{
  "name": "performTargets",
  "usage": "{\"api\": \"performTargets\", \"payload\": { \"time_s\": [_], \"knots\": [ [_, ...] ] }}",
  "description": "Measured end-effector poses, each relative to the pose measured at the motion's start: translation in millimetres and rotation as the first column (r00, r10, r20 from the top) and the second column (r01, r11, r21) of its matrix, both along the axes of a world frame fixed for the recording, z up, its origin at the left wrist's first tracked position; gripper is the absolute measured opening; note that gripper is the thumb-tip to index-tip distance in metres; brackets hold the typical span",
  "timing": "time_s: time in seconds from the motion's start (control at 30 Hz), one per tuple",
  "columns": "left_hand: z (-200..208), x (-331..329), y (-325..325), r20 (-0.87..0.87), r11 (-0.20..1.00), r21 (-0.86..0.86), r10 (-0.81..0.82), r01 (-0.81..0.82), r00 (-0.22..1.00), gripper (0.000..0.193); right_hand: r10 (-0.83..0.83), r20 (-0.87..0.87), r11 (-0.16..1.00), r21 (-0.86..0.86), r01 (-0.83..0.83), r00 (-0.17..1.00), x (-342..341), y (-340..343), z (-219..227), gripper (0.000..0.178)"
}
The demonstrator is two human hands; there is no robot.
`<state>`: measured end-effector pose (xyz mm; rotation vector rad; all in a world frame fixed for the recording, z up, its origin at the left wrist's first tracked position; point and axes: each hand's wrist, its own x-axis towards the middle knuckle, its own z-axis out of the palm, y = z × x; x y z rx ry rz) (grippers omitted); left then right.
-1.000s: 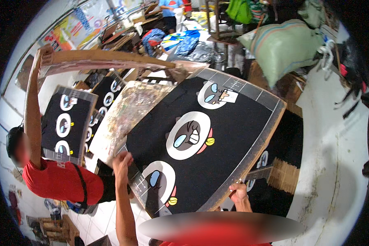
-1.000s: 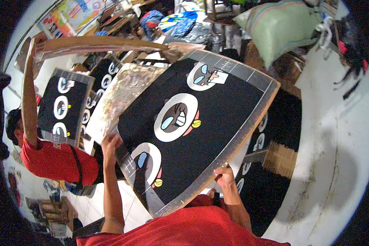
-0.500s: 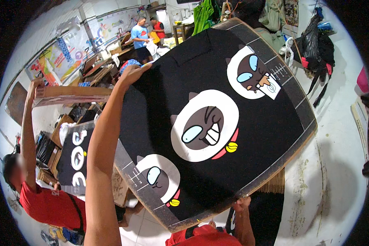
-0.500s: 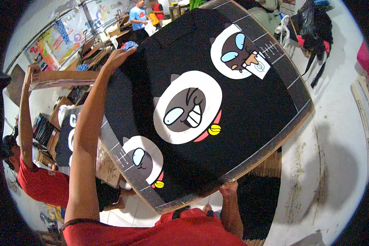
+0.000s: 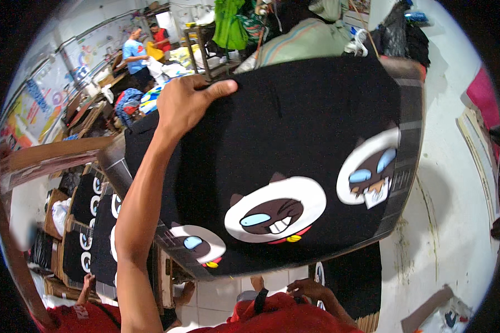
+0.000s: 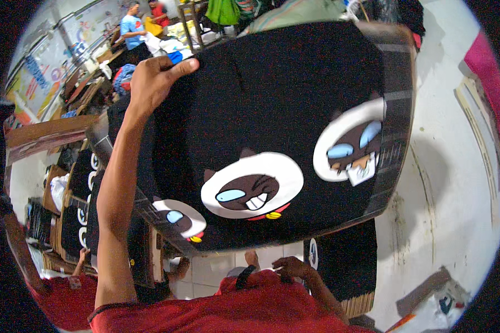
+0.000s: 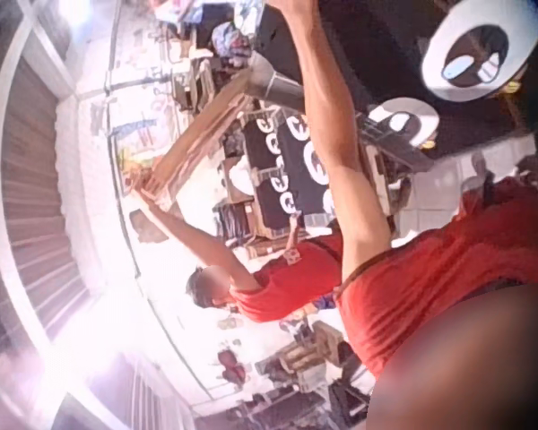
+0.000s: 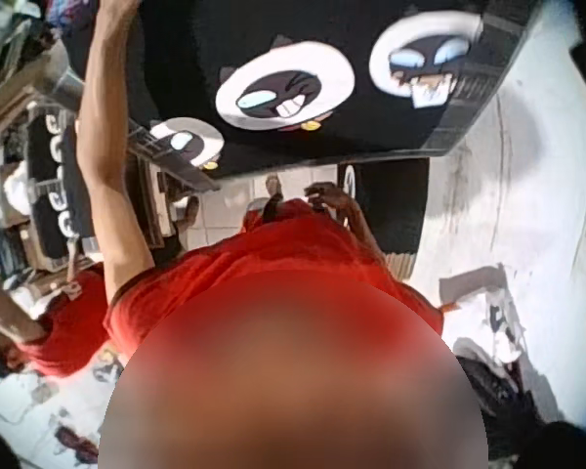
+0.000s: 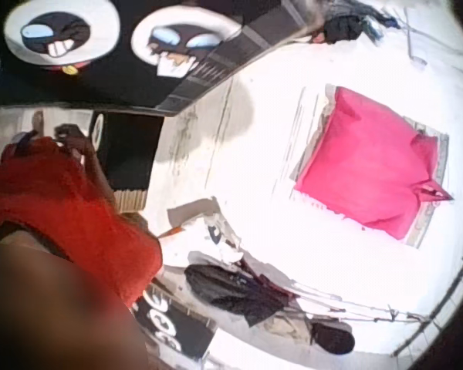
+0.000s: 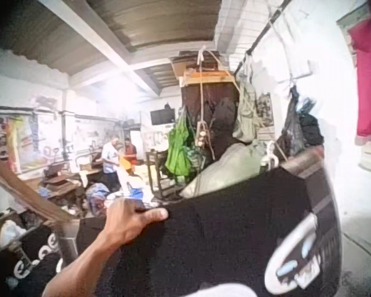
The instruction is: The person assists in a screen printing operation by taking printed fabric from a coworker and stacking it on a nearby table. The coworker applies pink ink to a screen and presses it onto black fabric, then the camera wearer lifts the printed fabric and places it in a growing stack.
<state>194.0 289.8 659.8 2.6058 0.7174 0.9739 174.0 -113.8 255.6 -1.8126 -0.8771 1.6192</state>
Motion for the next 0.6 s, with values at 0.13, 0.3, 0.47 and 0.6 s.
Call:
{"api": "performTargets", "payload": {
  "time_s": [0.13,0.3,0.47,0.6],
  "knots": [
    [-32,2,-40,0.011,0.936,0.146,-0.324,0.319,0.946,0.057,0.018,0.019,0.984,0.175,-0.021,1.000,20,16,154,0.040],
    [-89,21,-69,-0.085,0.622,0.409,-0.703,0.668,0.706,0.051,-0.668,0.694,0.688,0.714,-0.131,0.269,54,48,303,0.045],
    [-145,31,-70,-0.206,0.420,0.332,-0.842,0.845,0.499,0.046,-0.124,0.792,0.984,0.175,-0.028,0.598,91,124,264,0.046],
    [-184,43,-48,-0.182,0.394,0.257,-0.877,0.883,0.444,0.043,-0.183,0.759,0.962,0.269,-0.044,0.625,101,152,207,0.020]
  ]
}}
